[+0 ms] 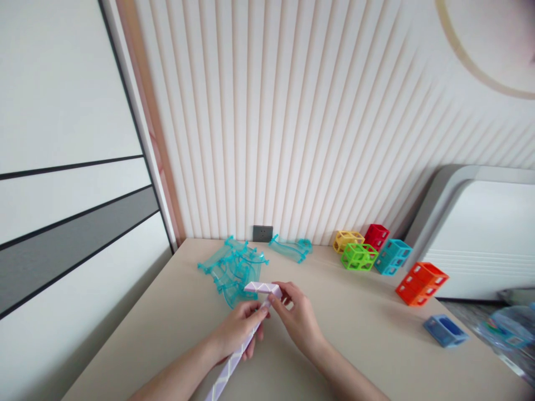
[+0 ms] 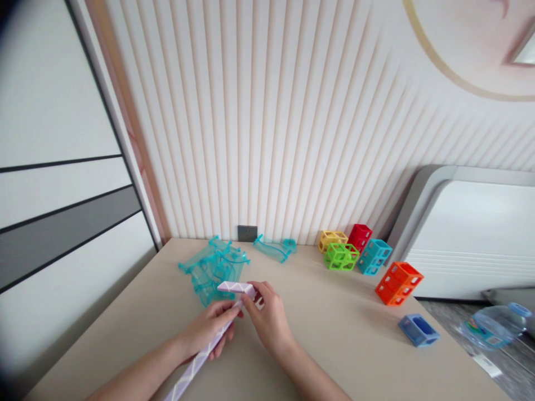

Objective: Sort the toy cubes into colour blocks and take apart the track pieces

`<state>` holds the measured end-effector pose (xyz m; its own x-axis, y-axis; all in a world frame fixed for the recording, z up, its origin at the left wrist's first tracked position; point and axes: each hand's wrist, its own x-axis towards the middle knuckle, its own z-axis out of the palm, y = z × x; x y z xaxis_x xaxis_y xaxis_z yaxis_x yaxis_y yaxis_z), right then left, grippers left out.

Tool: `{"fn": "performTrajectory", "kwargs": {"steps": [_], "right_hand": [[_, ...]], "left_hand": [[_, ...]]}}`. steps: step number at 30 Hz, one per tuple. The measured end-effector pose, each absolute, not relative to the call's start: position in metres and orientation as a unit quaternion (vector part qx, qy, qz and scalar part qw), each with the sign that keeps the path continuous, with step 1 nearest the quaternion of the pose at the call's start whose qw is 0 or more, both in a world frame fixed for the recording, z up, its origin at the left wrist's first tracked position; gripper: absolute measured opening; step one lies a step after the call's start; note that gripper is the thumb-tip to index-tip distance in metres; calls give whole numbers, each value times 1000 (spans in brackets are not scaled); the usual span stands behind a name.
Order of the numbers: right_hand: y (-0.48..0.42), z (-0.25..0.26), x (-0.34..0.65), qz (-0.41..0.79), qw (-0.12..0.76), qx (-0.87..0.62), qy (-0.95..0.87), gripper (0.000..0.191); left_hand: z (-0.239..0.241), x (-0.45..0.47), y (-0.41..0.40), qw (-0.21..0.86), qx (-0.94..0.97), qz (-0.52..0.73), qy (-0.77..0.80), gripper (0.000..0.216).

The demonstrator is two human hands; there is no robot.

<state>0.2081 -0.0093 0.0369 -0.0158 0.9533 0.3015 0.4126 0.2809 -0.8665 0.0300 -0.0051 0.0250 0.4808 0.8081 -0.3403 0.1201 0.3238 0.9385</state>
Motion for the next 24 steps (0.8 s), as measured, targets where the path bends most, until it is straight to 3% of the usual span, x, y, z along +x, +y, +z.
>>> {"fn": "performTrajectory", "kwargs": {"steps": [13,24], "right_hand": [[-17,38,210,171,388,-499,-756,25],[-13,44,222,214,385,-407,-800,30]], "left_hand": [[23,31,-6,703,507,286,409,56],[32,25,-10,736,525,270,332,41]]}}
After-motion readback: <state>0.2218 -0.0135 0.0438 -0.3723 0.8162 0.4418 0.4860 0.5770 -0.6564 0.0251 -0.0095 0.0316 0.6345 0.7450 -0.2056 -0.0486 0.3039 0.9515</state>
